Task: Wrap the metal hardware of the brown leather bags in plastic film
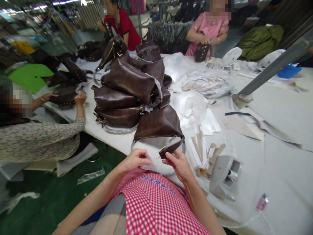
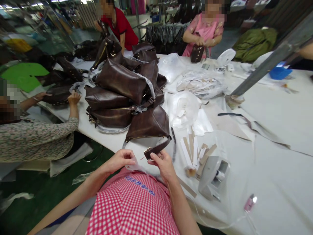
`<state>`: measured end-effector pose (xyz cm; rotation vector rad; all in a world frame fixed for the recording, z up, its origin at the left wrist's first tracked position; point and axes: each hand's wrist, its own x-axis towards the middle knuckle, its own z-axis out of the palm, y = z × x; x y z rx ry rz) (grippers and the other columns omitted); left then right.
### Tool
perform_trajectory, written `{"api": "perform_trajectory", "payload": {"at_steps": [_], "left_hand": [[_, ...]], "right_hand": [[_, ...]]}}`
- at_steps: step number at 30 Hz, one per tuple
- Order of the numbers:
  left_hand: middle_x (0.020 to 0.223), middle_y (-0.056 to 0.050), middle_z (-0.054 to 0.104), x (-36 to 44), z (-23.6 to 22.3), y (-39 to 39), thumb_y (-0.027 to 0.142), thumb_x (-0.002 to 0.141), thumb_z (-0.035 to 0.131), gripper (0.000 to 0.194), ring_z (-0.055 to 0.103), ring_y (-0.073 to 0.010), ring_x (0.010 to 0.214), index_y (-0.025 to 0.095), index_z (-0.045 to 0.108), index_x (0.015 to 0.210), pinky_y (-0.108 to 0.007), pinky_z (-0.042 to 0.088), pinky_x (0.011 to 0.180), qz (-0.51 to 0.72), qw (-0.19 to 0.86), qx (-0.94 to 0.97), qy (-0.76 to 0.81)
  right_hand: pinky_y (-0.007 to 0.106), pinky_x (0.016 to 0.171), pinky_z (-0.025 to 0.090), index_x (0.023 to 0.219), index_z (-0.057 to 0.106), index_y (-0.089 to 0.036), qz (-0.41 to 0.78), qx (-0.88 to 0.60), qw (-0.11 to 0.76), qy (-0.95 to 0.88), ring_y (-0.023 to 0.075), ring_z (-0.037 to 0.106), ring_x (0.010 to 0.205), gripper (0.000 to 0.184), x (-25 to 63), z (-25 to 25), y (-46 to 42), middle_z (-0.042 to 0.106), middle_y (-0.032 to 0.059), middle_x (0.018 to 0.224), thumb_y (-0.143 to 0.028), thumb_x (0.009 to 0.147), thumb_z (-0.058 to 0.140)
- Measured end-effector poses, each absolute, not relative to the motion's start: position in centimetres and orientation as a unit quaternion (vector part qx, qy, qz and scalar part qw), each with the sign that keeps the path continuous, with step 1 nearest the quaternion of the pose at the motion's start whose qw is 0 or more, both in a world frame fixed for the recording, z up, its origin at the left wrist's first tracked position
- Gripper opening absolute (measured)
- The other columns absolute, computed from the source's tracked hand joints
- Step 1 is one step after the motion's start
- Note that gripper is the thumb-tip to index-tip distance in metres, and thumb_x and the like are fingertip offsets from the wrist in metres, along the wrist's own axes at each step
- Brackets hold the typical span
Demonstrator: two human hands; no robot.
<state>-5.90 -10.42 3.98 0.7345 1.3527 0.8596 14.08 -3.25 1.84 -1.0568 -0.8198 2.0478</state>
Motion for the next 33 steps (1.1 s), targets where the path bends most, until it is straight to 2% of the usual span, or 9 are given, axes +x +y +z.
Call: {"api": "perform_trajectory", "payload": {"at_steps": [3, 6, 8, 10, 14, 19, 25, 29, 33], "left_hand": [[0.064, 0.001, 0.061, -6.0, 4.6, -10.8, 0.023, 0.059, 0.075, 0.018, 0.052, -0.0107, 0.060, 0.014, 0.059, 0.064, -0.022, 0.039, 0.060, 0.399, 0.620, 0.334, 0.587], [0.105, -0.008, 0.068, -5.8, 5.5, -11.0, 0.021, 0.063, 0.072, 0.011, 0.061, -0.0198, 0.091, 0.015, 0.063, 0.067, -0.029, 0.044, 0.079, 0.421, 0.594, 0.384, 0.567], [0.135, -0.008, 0.055, -5.7, 6.4, -10.8, 0.019, 0.067, 0.070, 0.006, 0.052, -0.0256, 0.117, 0.017, 0.065, 0.069, -0.035, 0.039, 0.096, 0.429, 0.572, 0.437, 0.546], [0.146, -0.005, 0.044, -5.6, 7.2, -10.3, 0.020, 0.070, 0.070, 0.004, 0.042, -0.0277, 0.131, 0.018, 0.066, 0.070, -0.038, 0.031, 0.106, 0.425, 0.560, 0.487, 0.518], [0.144, -0.007, 0.047, -5.3, 8.3, -8.8, 0.025, 0.073, 0.071, 0.007, 0.042, -0.0292, 0.132, 0.018, 0.069, 0.071, -0.040, 0.028, 0.108, 0.397, 0.577, 0.544, 0.463], [0.138, -0.009, 0.052, -4.7, 7.8, -8.6, 0.029, 0.075, 0.071, 0.010, 0.044, -0.0277, 0.130, 0.018, 0.071, 0.074, -0.038, 0.028, 0.109, 0.390, 0.563, 0.584, 0.437], [0.146, -0.007, 0.041, -5.0, 8.1, -8.9, 0.033, 0.073, 0.073, 0.015, 0.037, -0.0305, 0.134, 0.018, 0.071, 0.071, -0.042, 0.024, 0.110, 0.382, 0.588, 0.587, 0.405], [0.131, -0.009, 0.050, -5.3, 8.3, -8.6, 0.038, 0.073, 0.073, 0.020, 0.045, -0.0290, 0.124, 0.018, 0.072, 0.072, -0.040, 0.030, 0.107, 0.375, 0.560, 0.598, 0.434], [0.112, -0.009, 0.054, -5.3, 7.3, -9.2, 0.039, 0.073, 0.074, 0.021, 0.050, -0.0243, 0.111, 0.018, 0.072, 0.073, -0.036, 0.036, 0.101, 0.391, 0.516, 0.605, 0.463]], "right_hand": [[0.033, 0.068, 0.060, 0.099, 0.064, -0.018, 0.791, -0.391, 0.342, -0.323, 0.0202, 0.069, 0.077, 0.044, 14.0, 2.6, -3.2, 0.072, 0.0052, 0.091, -0.033, 0.062, 0.084], [0.029, 0.062, 0.059, 0.100, 0.063, -0.018, 0.786, -0.387, 0.344, -0.338, 0.0200, 0.070, 0.074, 0.045, 13.8, 3.3, -3.2, 0.072, 0.0048, 0.088, -0.034, 0.063, 0.083], [0.025, 0.054, 0.056, 0.099, 0.064, -0.018, 0.787, -0.385, 0.339, -0.343, 0.0197, 0.070, 0.072, 0.043, 13.7, 3.6, -3.3, 0.072, 0.0051, 0.088, -0.034, 0.064, 0.083], [0.022, 0.050, 0.053, 0.099, 0.065, -0.019, 0.798, -0.372, 0.328, -0.342, 0.0193, 0.069, 0.071, 0.041, 13.6, 3.8, -3.5, 0.072, 0.0053, 0.089, -0.034, 0.064, 0.082], [0.024, 0.055, 0.053, 0.097, 0.069, -0.018, 0.805, -0.373, 0.313, -0.338, 0.0179, 0.067, 0.073, 0.039, 13.6, 3.6, -3.8, 0.072, 0.0062, 0.089, -0.037, 0.065, 0.081], [0.023, 0.056, 0.049, 0.090, 0.072, -0.018, 0.746, -0.427, 0.367, -0.356, 0.0160, 0.063, 0.071, 0.034, 13.9, 3.5, -3.5, 0.073, 0.0055, 0.087, -0.038, 0.063, 0.081], [0.022, 0.052, 0.045, 0.089, 0.073, -0.017, 0.801, -0.393, 0.312, -0.327, 0.0138, 0.060, 0.064, 0.039, 14.2, 3.5, -3.6, 0.072, 0.0057, 0.081, -0.041, 0.060, 0.083], [0.022, 0.057, 0.046, 0.085, 0.073, -0.017, 0.743, -0.422, 0.367, -0.368, 0.0124, 0.057, 0.065, 0.032, 14.2, 3.0, -3.5, 0.070, 0.0030, 0.078, -0.038, 0.062, 0.082], [0.022, 0.049, 0.047, 0.086, 0.069, -0.017, 0.705, -0.431, 0.402, -0.394, 0.0135, 0.057, 0.064, 0.032, 14.0, 3.2, -3.2, 0.067, 0.0013, 0.072, -0.042, 0.068, 0.077]]}}
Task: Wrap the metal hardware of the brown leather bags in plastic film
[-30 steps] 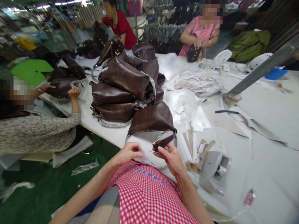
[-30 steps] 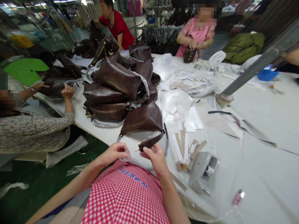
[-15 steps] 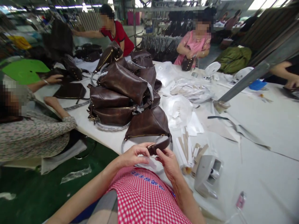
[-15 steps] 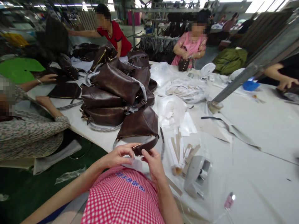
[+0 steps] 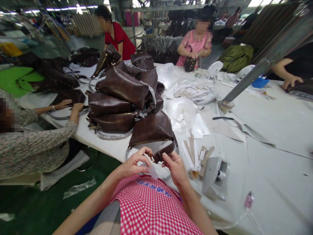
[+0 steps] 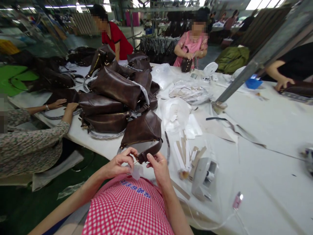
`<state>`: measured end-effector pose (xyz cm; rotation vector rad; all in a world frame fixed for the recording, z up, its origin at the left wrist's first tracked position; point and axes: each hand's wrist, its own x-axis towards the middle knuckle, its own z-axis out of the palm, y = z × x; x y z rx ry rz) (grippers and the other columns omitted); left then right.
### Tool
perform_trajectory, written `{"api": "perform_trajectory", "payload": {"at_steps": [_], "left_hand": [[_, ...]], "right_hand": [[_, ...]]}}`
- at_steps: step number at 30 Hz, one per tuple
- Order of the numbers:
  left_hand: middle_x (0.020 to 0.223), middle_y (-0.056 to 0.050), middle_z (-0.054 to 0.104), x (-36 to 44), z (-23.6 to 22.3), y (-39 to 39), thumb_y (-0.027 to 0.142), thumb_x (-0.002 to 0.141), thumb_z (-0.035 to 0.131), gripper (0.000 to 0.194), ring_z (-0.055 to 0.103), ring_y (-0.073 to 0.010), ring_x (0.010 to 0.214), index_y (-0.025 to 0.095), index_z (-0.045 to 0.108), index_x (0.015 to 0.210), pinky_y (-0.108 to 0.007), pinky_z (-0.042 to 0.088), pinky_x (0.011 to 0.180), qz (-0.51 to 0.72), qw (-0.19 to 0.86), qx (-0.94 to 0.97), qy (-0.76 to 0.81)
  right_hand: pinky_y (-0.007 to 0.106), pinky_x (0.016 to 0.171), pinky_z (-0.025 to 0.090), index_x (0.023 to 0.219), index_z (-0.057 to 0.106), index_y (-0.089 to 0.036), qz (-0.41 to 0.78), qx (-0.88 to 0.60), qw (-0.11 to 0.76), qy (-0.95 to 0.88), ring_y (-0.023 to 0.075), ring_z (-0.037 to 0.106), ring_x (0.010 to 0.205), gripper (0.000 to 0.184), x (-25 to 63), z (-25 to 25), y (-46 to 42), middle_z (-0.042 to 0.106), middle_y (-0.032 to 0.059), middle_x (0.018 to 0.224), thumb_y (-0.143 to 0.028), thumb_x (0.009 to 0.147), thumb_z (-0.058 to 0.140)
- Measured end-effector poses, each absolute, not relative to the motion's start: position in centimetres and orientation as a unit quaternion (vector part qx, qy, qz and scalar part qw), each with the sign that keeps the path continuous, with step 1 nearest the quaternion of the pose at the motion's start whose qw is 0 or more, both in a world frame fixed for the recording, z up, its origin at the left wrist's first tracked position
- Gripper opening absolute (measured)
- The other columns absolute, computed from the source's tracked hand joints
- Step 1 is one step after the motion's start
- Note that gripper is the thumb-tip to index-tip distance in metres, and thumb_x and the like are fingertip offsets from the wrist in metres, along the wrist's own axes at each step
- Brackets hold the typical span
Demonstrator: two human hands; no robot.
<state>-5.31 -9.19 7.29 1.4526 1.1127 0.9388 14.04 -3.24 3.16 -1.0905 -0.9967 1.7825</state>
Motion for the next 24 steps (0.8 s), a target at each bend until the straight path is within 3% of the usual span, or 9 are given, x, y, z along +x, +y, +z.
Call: {"api": "perform_trajectory", "payload": {"at_steps": [4, 8, 15, 24], "left_hand": [[0.096, -0.007, 0.058, -4.7, 6.2, -9.8, 0.033, 0.078, 0.070, 0.015, 0.055, -0.0194, 0.095, 0.018, 0.073, 0.076, -0.031, 0.041, 0.090, 0.411, 0.472, 0.602, 0.496], [0.078, -0.003, 0.058, -3.9, 6.0, -9.8, 0.028, 0.082, 0.066, 0.014, 0.055, -0.0152, 0.079, 0.016, 0.072, 0.076, -0.027, 0.043, 0.076, 0.435, 0.434, 0.591, 0.522], [0.085, -0.006, 0.063, -3.1, 7.0, -10.2, 0.023, 0.082, 0.067, 0.010, 0.060, -0.0166, 0.085, 0.016, 0.073, 0.079, -0.029, 0.045, 0.080, 0.451, 0.462, 0.602, 0.470], [0.092, -0.006, 0.063, -3.1, 7.3, -11.1, 0.020, 0.074, 0.071, 0.004, 0.059, -0.0191, 0.094, 0.015, 0.071, 0.073, -0.031, 0.044, 0.087, 0.485, 0.547, 0.471, 0.493]], "right_hand": [[0.025, 0.051, 0.053, 0.092, 0.064, -0.017, 0.681, -0.443, 0.409, -0.415, 0.0155, 0.062, 0.065, 0.039, 13.6, 3.9, -3.0, 0.068, 0.0019, 0.076, -0.046, 0.069, 0.075], [0.028, 0.063, 0.056, 0.099, 0.056, -0.021, 0.716, -0.383, 0.398, -0.427, 0.0172, 0.066, 0.073, 0.039, 13.3, 4.3, -3.1, 0.070, 0.0013, 0.085, -0.038, 0.069, 0.076], [0.026, 0.065, 0.054, 0.102, 0.045, -0.024, 0.704, -0.372, 0.390, -0.463, 0.0157, 0.066, 0.073, 0.050, 13.1, 5.1, -3.5, 0.068, -0.0030, 0.083, -0.022, 0.064, 0.077], [0.027, 0.064, 0.056, 0.103, 0.043, -0.024, 0.663, -0.399, 0.386, -0.502, 0.0160, 0.067, 0.072, 0.049, 13.1, 5.5, -3.8, 0.067, -0.0025, 0.082, -0.024, 0.066, 0.075]]}}
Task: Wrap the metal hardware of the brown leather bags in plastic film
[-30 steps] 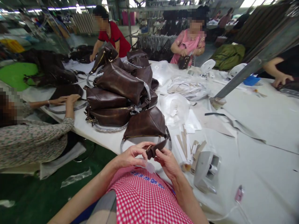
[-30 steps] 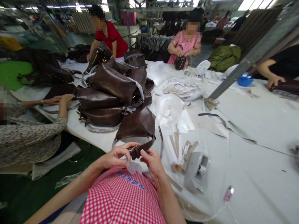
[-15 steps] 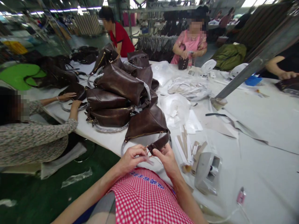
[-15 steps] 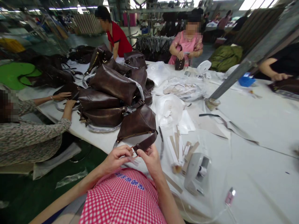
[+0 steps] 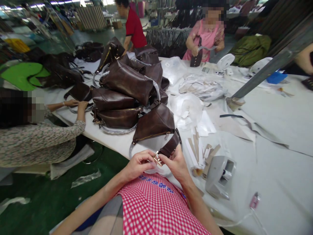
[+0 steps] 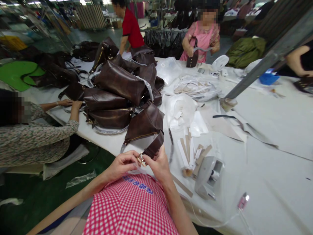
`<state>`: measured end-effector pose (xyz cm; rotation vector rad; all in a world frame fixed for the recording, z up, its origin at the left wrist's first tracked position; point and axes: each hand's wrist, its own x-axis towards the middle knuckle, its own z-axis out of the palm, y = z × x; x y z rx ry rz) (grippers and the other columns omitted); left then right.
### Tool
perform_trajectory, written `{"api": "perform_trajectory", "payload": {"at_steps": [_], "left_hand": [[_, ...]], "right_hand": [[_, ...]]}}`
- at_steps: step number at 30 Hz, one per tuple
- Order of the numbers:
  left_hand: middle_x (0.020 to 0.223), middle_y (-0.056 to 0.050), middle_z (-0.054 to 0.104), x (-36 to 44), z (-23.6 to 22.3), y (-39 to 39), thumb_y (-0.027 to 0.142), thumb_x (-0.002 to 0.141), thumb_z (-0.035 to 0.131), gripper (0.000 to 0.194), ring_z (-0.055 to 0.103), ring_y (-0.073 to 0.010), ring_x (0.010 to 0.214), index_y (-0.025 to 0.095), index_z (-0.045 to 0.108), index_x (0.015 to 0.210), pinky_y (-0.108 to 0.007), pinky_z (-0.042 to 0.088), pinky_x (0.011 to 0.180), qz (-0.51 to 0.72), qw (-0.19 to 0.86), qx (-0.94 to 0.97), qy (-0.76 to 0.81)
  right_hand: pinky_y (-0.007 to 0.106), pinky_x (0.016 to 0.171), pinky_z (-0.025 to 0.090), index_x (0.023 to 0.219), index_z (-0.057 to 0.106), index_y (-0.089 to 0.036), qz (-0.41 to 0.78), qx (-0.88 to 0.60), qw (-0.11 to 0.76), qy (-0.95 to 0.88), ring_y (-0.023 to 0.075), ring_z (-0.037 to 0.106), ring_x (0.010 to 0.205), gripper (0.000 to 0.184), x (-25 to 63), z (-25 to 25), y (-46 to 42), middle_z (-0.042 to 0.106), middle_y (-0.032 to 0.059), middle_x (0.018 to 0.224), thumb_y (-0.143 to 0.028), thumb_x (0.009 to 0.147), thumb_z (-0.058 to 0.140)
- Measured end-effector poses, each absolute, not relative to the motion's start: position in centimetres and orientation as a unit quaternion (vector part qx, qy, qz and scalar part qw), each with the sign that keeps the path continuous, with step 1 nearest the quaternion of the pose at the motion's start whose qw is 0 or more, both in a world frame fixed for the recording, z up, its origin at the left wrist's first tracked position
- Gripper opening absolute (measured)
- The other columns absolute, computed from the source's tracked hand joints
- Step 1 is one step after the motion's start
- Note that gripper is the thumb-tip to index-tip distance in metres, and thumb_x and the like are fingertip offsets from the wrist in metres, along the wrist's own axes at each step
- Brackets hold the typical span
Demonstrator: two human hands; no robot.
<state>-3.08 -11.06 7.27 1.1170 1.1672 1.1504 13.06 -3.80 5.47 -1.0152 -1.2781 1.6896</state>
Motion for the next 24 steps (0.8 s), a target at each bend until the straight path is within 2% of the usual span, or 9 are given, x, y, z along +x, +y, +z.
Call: {"api": "perform_trajectory", "payload": {"at_steps": [4, 9, 13, 15, 20, 24], "left_hand": [[0.091, -0.006, 0.063, -3.5, 6.6, -11.2, 0.020, 0.067, 0.072, 0.008, 0.059, -0.0180, 0.088, 0.014, 0.068, 0.067, -0.029, 0.044, 0.081, 0.479, 0.578, 0.404, 0.523], [0.065, 0.001, 0.057, -4.3, 5.7, -11.5, 0.019, 0.057, 0.074, 0.015, 0.050, -0.0106, 0.062, 0.013, 0.060, 0.059, -0.023, 0.038, 0.062, 0.455, 0.579, 0.336, 0.588], [0.061, 0.002, 0.058, -4.4, 5.6, -11.7, 0.018, 0.052, 0.072, 0.014, 0.049, -0.0101, 0.059, 0.012, 0.062, 0.060, -0.023, 0.036, 0.060, 0.429, 0.610, 0.297, 0.597], [0.060, 0.002, 0.059, -4.3, 5.8, -11.8, 0.018, 0.052, 0.071, 0.015, 0.050, -0.0102, 0.059, 0.011, 0.064, 0.063, -0.023, 0.036, 0.060, 0.416, 0.628, 0.277, 0.597], [0.056, 0.002, 0.059, -4.2, 6.2, -11.5, 0.018, 0.050, 0.072, 0.014, 0.049, -0.0090, 0.054, 0.011, 0.065, 0.061, -0.022, 0.037, 0.057, 0.404, 0.649, 0.257, 0.591], [0.054, 0.002, 0.059, -4.2, 6.2, -11.2, 0.019, 0.051, 0.071, 0.013, 0.049, -0.0089, 0.052, 0.011, 0.065, 0.059, -0.022, 0.037, 0.054, 0.396, 0.649, 0.261, 0.594]], "right_hand": [[0.027, 0.061, 0.057, 0.101, 0.043, -0.024, 0.637, -0.427, 0.380, -0.517, 0.0163, 0.067, 0.068, 0.048, 13.0, 5.4, -3.9, 0.066, -0.0035, 0.078, -0.024, 0.065, 0.076], [0.026, 0.050, 0.056, 0.097, 0.042, -0.024, 0.672, -0.419, 0.385, -0.475, 0.0152, 0.064, 0.057, 0.050, 13.1, 6.3, -3.6, 0.063, -0.0052, 0.073, -0.029, 0.063, 0.078], [0.026, 0.050, 0.056, 0.098, 0.043, -0.025, 0.690, -0.392, 0.367, -0.485, 0.0144, 0.063, 0.055, 0.048, 13.0, 7.0, -3.8, 0.063, -0.0064, 0.070, -0.029, 0.065, 0.078], [0.026, 0.054, 0.057, 0.101, 0.044, -0.025, 0.692, -0.373, 0.358, -0.503, 0.0146, 0.064, 0.059, 0.048, 13.0, 6.8, -3.9, 0.063, -0.0059, 0.072, -0.028, 0.066, 0.077], [0.032, 0.075, 0.059, 0.110, 0.043, -0.025, 0.675, -0.358, 0.336, -0.551, 0.0195, 0.068, 0.085, 0.054, 13.3, 6.0, -3.7, 0.068, 0.0021, 0.095, -0.028, 0.068, 0.076], [0.033, 0.074, 0.059, 0.116, 0.043, -0.026, 0.639, -0.371, 0.316, -0.595, 0.0214, 0.069, 0.089, 0.057, 13.4, 5.4, -3.5, 0.070, 0.0034, 0.096, -0.031, 0.070, 0.074]]}}
